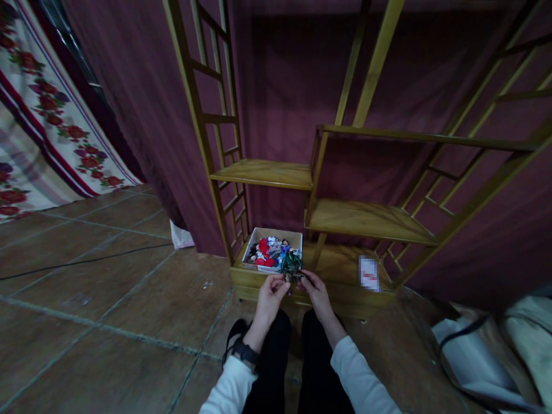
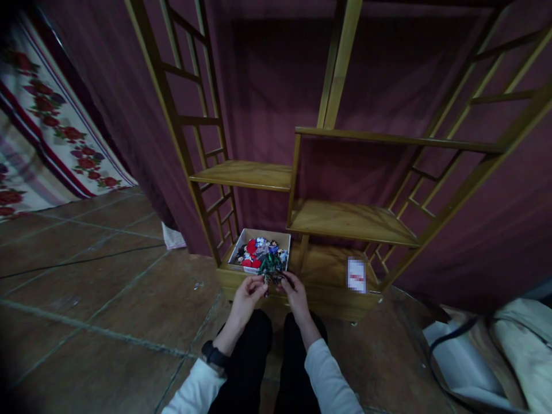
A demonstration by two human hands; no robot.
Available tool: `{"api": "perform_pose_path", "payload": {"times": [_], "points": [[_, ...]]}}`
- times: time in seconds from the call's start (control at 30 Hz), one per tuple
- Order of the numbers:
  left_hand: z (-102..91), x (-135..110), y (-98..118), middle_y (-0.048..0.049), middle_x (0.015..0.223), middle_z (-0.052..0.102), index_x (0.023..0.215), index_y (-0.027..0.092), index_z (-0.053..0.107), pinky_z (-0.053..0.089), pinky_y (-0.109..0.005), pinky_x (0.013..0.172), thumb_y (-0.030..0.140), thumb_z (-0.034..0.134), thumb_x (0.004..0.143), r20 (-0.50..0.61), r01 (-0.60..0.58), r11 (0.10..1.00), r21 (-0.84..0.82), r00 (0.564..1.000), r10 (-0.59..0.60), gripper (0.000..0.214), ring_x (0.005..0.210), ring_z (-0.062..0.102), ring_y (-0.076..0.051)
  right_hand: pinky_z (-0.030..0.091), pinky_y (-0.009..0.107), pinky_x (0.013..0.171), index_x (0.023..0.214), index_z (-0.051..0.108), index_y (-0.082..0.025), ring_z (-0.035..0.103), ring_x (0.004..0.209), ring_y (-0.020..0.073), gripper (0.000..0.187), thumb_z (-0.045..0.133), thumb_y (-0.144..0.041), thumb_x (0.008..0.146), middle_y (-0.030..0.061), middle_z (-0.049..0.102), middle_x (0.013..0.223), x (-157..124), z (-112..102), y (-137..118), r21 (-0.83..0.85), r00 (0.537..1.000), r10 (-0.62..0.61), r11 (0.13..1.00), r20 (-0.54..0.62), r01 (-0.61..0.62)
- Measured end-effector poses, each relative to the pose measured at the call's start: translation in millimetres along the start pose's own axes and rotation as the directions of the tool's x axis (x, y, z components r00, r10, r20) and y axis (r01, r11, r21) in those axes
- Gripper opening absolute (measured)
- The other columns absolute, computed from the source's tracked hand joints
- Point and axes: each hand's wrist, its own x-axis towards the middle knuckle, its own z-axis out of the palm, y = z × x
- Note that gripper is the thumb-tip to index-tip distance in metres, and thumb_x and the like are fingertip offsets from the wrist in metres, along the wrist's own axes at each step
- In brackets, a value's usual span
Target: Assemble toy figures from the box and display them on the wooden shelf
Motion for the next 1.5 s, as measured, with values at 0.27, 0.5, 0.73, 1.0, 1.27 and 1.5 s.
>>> {"api": "perform_pose_path", "payload": {"times": [0.27,0.5,0.73,1.0,1.27,1.5], "points": [[-2.6,-28,15,-0.0018,0.071,0.062,0.088,0.015,0.059,0.046,-0.025,0.063,0.034,0.07,0.063,0.012,-0.003,0.997,0.073,1.0,0.002,0.034,0.063,0.056,-0.012,0.054,0.032,0.067,0.098,0.063,-0.019,0.061,0.069,0.0145,0.037,0.068,-0.038,0.066,0.0027,0.066,0.088,-35,2,-18,0.016,0.999,-0.043,0.999,-0.011,0.043],[-4.8,-50,25,-0.0047,0.087,0.064,0.093,0.016,0.061,0.045,-0.027,0.074,0.037,0.066,0.067,-0.026,0.025,0.999,0.045,0.999,-0.024,0.034,0.079,0.058,-0.015,0.054,0.035,0.069,0.097,0.063,-0.021,0.061,0.07,0.0159,0.036,0.067,-0.04,0.066,0.0024,0.065,0.085,-57,8,-31,0.013,1.0,-0.018,1.0,-0.003,0.018],[-0.6,-59,31,-0.0096,0.104,0.063,0.102,0.016,0.059,0.044,-0.032,0.084,0.03,0.073,0.061,-0.014,0.109,0.976,-0.19,0.993,-0.113,0.046,0.093,0.059,-0.019,0.053,0.034,0.069,0.095,0.063,-0.02,0.062,0.07,0.0158,0.037,0.068,-0.042,0.066,0.0031,0.066,0.087,-73,9,-36,0.055,0.999,0.032,0.998,0.005,-0.032],[-6.0,-71,36,-0.0093,0.111,0.062,0.107,0.02,0.06,0.045,-0.033,0.084,0.03,0.069,0.068,0.096,0.225,0.912,-0.344,0.974,-0.204,0.041,0.102,0.057,-0.02,0.052,0.029,0.06,0.092,0.062,-0.018,0.06,0.063,0.0133,0.029,0.067,-0.034,0.069,0.0045,0.067,0.086,-83,10,-32,0.228,0.992,0.122,0.966,0.023,-0.123],[-2.6,-74,34,-0.0095,0.105,0.064,0.094,0.017,0.067,0.045,-0.03,0.079,0.037,0.067,0.069,0.112,0.232,0.906,-0.354,0.972,-0.205,0.032,0.095,0.059,-0.02,0.052,0.031,0.066,0.084,0.063,-0.016,0.062,0.064,0.0141,0.015,0.064,-0.027,0.073,0.0038,0.068,0.079,-95,14,-27,0.362,0.939,0.224,0.879,0.261,-0.31],[2.2,-81,43,-0.0075,0.081,0.066,0.082,0.014,0.067,0.044,-0.028,0.069,0.036,0.064,0.072,0.281,0.267,0.907,-0.327,0.943,-0.176,0.024,0.073,0.059,-0.016,0.05,0.033,0.072,0.084,0.062,-0.017,0.06,0.06,0.0119,0.011,0.059,-0.025,0.077,0.0014,0.068,0.078,-104,19,-31,0.401,0.868,0.288,0.797,0.405,-0.452]]}}
